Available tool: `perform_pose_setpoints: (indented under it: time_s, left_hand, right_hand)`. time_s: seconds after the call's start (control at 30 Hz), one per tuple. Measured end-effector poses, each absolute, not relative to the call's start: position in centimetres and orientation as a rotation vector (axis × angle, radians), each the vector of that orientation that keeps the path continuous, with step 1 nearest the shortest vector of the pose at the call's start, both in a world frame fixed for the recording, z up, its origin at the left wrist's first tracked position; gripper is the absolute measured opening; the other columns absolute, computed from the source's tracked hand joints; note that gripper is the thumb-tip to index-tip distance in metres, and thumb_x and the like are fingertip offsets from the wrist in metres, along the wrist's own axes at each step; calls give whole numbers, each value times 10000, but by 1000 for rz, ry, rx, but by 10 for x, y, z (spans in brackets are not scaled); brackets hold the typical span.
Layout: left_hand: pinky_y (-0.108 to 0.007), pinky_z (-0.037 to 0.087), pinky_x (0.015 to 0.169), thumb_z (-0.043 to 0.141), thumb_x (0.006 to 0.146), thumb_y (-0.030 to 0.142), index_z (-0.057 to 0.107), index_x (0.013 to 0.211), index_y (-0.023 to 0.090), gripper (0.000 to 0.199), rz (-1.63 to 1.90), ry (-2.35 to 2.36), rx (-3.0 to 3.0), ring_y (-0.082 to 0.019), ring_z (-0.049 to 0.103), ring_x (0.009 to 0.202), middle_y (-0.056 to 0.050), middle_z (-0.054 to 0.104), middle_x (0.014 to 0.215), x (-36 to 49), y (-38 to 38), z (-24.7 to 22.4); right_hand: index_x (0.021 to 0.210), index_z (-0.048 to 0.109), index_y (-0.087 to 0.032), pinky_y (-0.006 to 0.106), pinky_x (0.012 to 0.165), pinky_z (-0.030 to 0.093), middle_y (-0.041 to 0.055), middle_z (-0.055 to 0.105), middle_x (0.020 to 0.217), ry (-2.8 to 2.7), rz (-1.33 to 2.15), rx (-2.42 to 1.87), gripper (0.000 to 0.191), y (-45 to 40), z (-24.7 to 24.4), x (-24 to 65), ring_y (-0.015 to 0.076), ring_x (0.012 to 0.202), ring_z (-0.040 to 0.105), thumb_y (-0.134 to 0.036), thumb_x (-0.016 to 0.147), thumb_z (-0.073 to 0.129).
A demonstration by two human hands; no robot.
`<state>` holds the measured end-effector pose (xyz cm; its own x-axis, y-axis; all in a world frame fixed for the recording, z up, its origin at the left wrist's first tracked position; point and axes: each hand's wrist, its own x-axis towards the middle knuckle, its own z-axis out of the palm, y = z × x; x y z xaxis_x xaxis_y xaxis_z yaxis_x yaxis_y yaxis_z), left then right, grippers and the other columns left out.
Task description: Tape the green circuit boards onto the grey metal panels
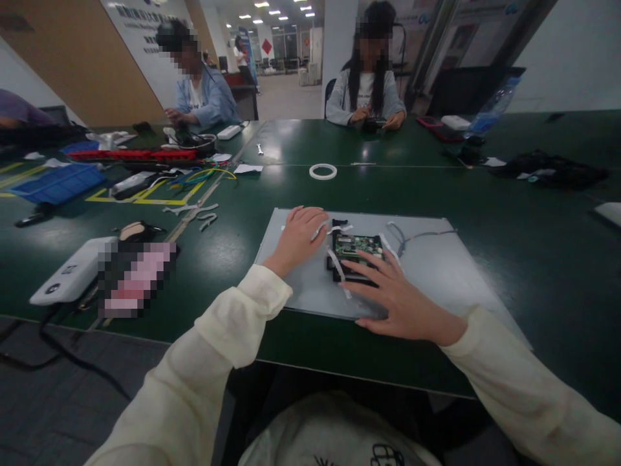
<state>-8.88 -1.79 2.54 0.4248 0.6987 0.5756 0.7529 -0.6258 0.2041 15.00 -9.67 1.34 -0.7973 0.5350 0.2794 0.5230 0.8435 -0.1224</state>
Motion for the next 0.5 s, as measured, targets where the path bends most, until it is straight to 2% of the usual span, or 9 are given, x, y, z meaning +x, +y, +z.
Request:
perform_pose_setpoints:
  time_s: [0.17, 0.5]
  left_hand:
    - [-389, 264, 1074, 378, 937, 230, 586, 1028, 207, 228, -977, -1434, -2464, -178, 533, 1144, -51, 644, 1124, -96, -11, 22]
    - [-396, 278, 1059, 406, 919, 224, 581, 998, 210, 192, -964, -1539, -2416, -187, 546, 1084, -36, 644, 1086, -101, -9, 19]
  right_hand:
    - [1249, 566, -297, 637, 1057, 111, 59, 350, 1453, -2688, 59, -847, 524, -97, 11, 152, 336, 1365, 206, -503, 770, 613]
    - [1195, 599, -308, 632, 1042, 185, 55, 420, 1404, -2619, 64, -1031, 463, -95, 4, 165, 333, 1341, 272, -502, 774, 609]
